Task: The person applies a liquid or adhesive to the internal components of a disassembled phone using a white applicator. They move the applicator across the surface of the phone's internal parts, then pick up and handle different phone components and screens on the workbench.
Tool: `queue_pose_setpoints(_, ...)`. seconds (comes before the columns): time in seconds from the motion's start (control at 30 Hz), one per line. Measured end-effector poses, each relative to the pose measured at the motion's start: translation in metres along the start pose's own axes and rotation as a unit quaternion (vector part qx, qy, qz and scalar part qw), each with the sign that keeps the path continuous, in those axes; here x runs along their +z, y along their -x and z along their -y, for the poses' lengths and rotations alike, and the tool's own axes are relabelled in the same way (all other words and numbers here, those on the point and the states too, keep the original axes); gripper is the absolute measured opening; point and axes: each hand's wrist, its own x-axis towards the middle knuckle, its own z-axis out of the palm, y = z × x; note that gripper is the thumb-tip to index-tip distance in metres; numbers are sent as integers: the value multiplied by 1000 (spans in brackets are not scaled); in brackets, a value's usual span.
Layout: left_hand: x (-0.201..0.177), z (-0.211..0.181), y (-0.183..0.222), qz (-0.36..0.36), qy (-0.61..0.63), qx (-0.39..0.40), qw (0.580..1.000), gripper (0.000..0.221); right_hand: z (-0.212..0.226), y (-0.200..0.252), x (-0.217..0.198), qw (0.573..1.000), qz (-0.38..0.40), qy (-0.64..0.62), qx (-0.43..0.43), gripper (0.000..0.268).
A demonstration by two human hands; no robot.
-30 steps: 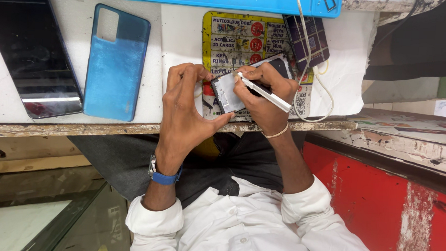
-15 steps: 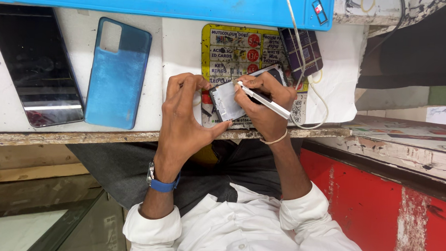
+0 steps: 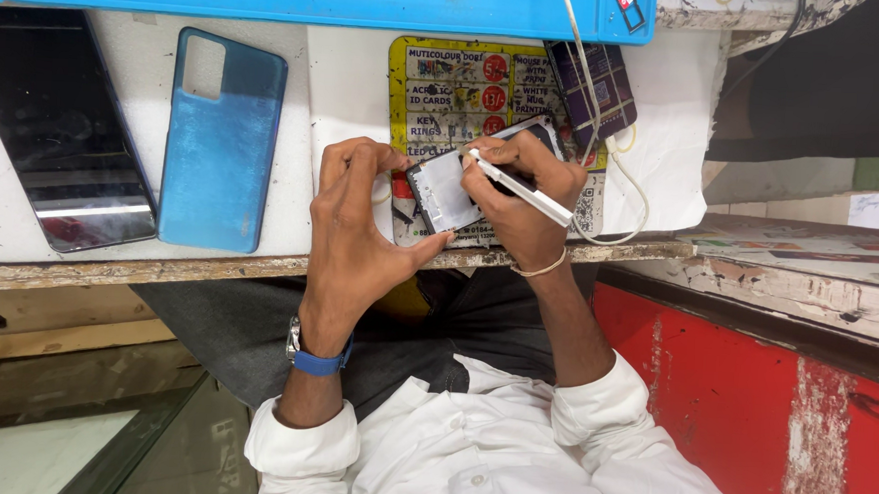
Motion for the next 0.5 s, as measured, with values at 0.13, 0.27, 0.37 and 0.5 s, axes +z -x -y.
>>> queue_pose_setpoints(0.13, 1, 0, -1, 5, 5, -17, 1000, 74, -3, 0, 1, 999, -33, -24, 17, 14)
queue_pose_setpoints(0.27, -1, -2, -1, 5, 4, -13, 1000, 72, -3, 3, 1, 998, -48, -32, 36, 16)
queue_pose_setpoints(0.37, -7, -7, -1, 11, -6, -8, 1000, 69, -2, 3, -4, 997, -38, -46, 37, 15)
queue_pose_setpoints(0.5, -16, -11, 3, 20, -22, 13, 999, 64, -6, 4, -14, 991, -9, -115, 71, 18)
